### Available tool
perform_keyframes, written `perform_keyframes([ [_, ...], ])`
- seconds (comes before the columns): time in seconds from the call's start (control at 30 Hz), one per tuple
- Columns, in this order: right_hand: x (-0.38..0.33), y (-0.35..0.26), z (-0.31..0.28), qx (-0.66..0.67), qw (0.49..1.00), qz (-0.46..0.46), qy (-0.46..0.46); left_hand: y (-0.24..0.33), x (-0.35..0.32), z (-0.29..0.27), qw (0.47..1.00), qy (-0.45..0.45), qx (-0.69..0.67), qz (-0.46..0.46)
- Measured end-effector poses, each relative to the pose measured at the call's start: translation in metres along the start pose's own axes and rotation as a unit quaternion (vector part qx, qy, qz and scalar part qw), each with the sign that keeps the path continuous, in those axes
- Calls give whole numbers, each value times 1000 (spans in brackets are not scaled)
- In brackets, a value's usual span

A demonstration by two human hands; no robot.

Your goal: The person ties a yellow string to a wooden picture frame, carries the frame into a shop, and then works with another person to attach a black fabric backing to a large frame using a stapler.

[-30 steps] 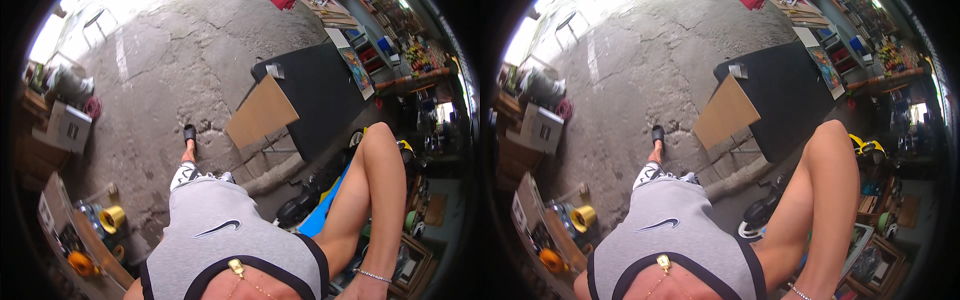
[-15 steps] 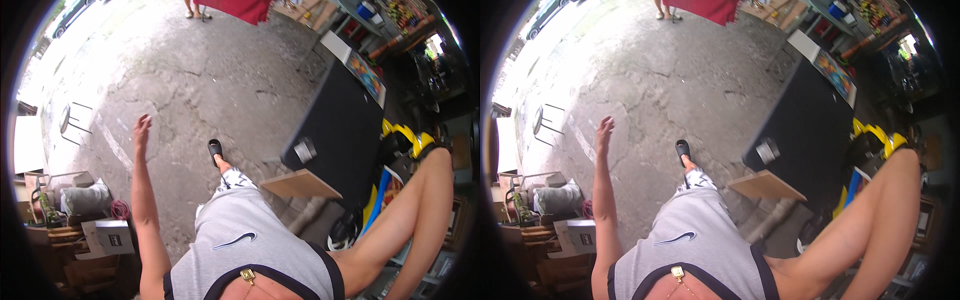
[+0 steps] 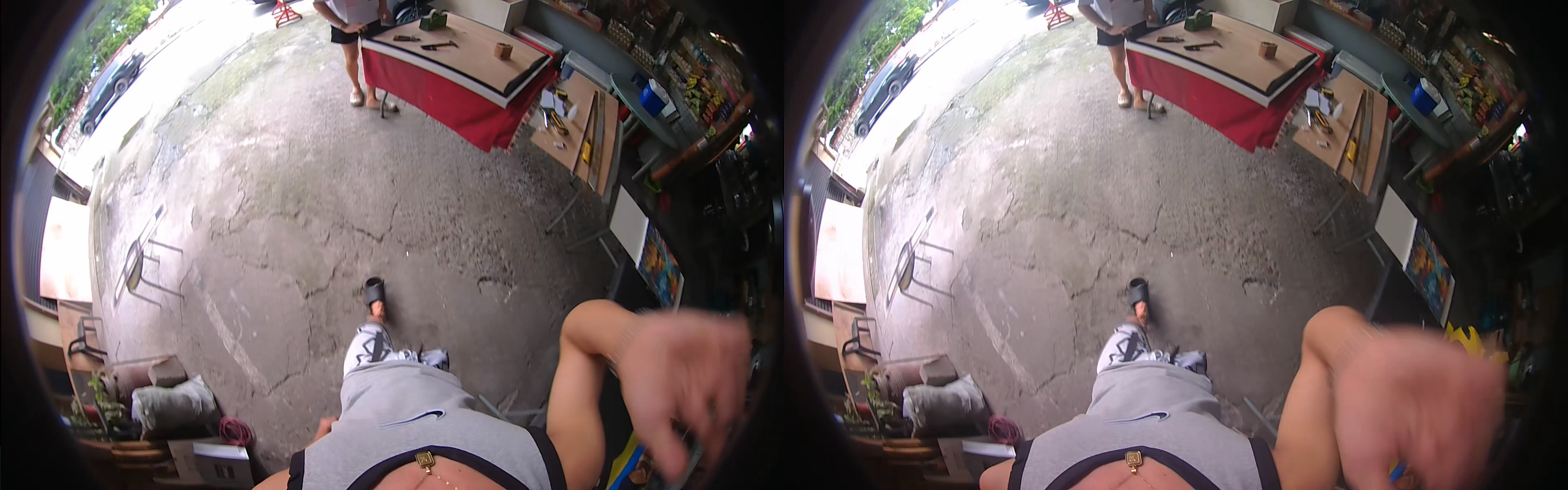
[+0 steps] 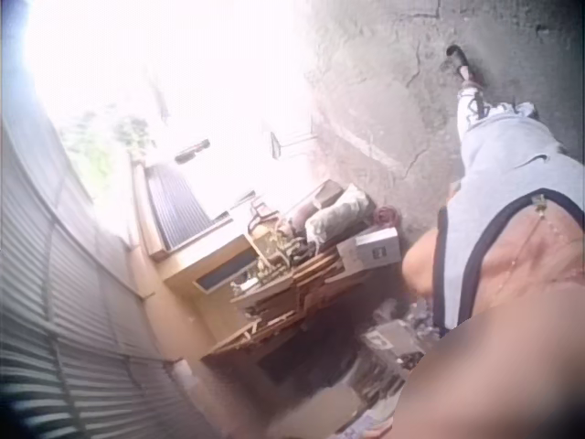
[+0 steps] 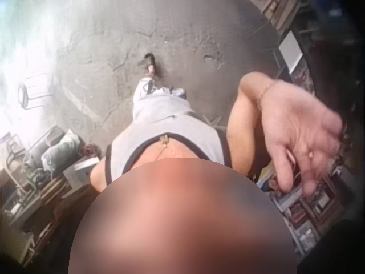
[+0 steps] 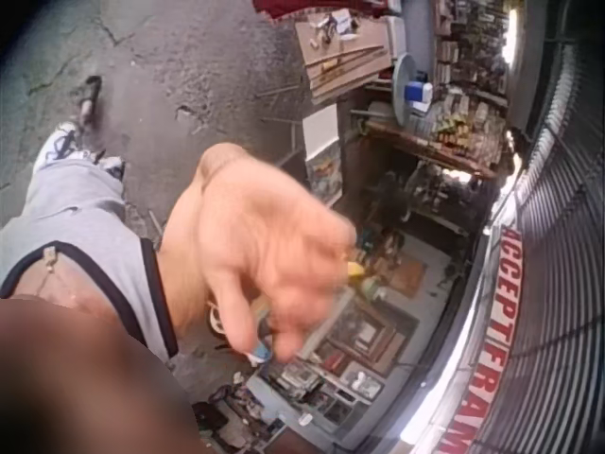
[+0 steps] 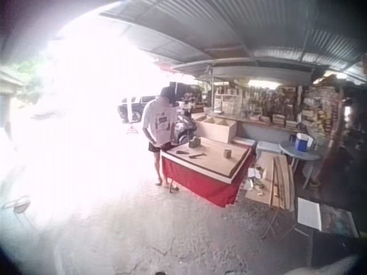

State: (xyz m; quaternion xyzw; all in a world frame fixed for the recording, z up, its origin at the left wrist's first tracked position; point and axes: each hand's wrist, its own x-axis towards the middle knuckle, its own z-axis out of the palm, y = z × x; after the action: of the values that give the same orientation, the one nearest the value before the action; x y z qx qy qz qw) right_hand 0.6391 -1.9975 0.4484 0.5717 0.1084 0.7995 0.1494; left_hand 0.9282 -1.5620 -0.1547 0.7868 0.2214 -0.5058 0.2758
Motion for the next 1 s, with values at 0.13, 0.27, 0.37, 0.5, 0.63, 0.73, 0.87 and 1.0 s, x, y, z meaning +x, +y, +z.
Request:
perform_keyframes([
  [0.13,-251,107,85,2,861,434,-265,122,16,43,1000,-21,-5,-20],
  [0.27,-506,120,57,-113,631,599,-480,345,54,92,988,-33,4,153],
  [0.37,-615,65,-19,-124,456,757,-452,569,34,117,937,-43,-6,347],
  [0.5,-678,18,-88,-234,185,914,-275,816,-52,153,847,-96,-28,522],
  [0.63,-711,70,-83,-256,5,922,-291,931,-50,204,858,-62,-5,509],
  [0.73,-789,159,-86,-229,23,897,-378,945,3,250,911,-88,47,400],
  [0.87,-808,345,14,-266,264,917,-137,947,33,298,905,-129,296,277],
  [1.0,-799,506,91,-362,469,792,-146,993,43,329,942,-137,243,187],
])
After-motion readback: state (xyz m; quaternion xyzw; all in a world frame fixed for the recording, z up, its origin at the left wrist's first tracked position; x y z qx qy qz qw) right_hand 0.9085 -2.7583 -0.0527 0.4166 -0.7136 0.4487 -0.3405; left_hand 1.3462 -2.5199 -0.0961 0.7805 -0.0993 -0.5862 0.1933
